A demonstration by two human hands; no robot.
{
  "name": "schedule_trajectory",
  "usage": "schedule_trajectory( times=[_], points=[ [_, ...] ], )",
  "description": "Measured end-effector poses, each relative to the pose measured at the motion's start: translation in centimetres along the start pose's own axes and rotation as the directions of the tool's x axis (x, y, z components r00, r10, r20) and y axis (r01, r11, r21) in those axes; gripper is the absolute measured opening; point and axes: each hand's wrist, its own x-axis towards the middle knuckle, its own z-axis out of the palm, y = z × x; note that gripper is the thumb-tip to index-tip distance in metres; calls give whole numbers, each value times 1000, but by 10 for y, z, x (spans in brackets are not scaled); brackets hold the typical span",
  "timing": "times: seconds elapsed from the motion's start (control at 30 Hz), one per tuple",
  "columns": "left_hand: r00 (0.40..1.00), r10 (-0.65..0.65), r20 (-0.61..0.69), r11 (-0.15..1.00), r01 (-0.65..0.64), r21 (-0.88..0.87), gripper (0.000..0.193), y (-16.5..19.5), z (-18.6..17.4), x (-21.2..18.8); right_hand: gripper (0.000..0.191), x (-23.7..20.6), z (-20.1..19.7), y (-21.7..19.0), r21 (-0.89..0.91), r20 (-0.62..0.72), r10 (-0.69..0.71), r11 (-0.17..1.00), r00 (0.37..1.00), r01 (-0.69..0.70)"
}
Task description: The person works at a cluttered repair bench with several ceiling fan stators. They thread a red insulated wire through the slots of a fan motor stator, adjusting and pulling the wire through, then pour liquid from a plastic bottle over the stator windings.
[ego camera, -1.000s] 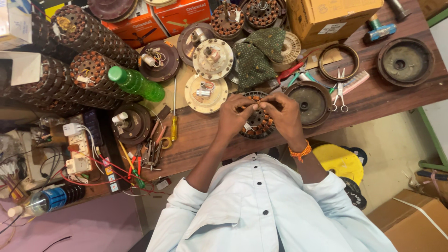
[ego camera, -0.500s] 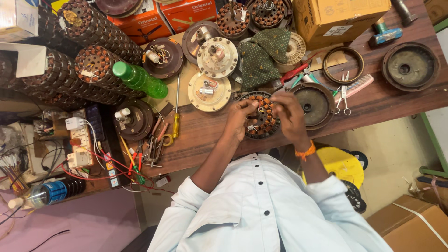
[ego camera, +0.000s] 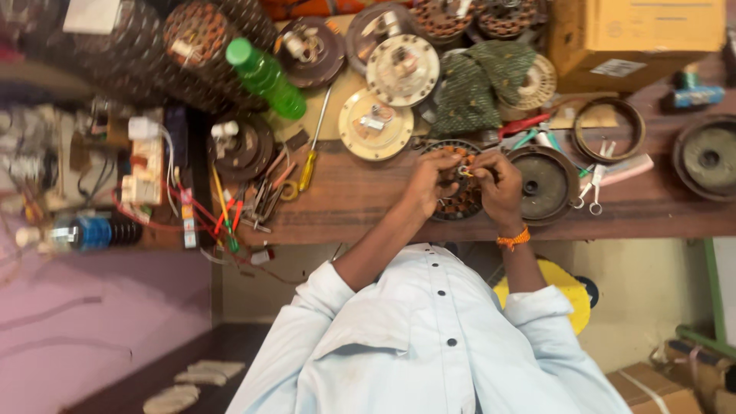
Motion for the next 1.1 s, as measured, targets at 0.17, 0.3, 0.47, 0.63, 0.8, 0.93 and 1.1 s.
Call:
schedule_trajectory(
  times=[0.17,0.3,0.47,0.63,0.8,0.93,1.1],
  points=[
    [992,60,-111,995,-68,-67,6,-8,3,-5,39,-10,21,-1,368,-78,199,916,977,-157],
    [919,270,-288,957,-290,-28,15,-3,-5,-14,42,-11,21,-2,434,-58,223,884,973,-176],
    [569,742,-355,656,-726,207,20,-5,-52,-53,46,-18,27,8,471,-220,234,876,947,-107],
    [157,852,-499,479,-619,623,24,-33,-131,-105,52,-41,10,23,449,-377,238,892,895,-49],
    [-120,474,-872,647,-625,437,17,-17,-218,-171,44,-62,-13,27,617,-334,345,784,877,-73],
    [-8,529,-849,661,-623,418,32,18,-292,-232,41,-78,-17,28,535,-347,313,841,884,-87],
    [38,357,-933,886,-330,325,56,-5,-343,-250,47,-124,-20,28,433,-312,257,896,915,-103]
  ],
)
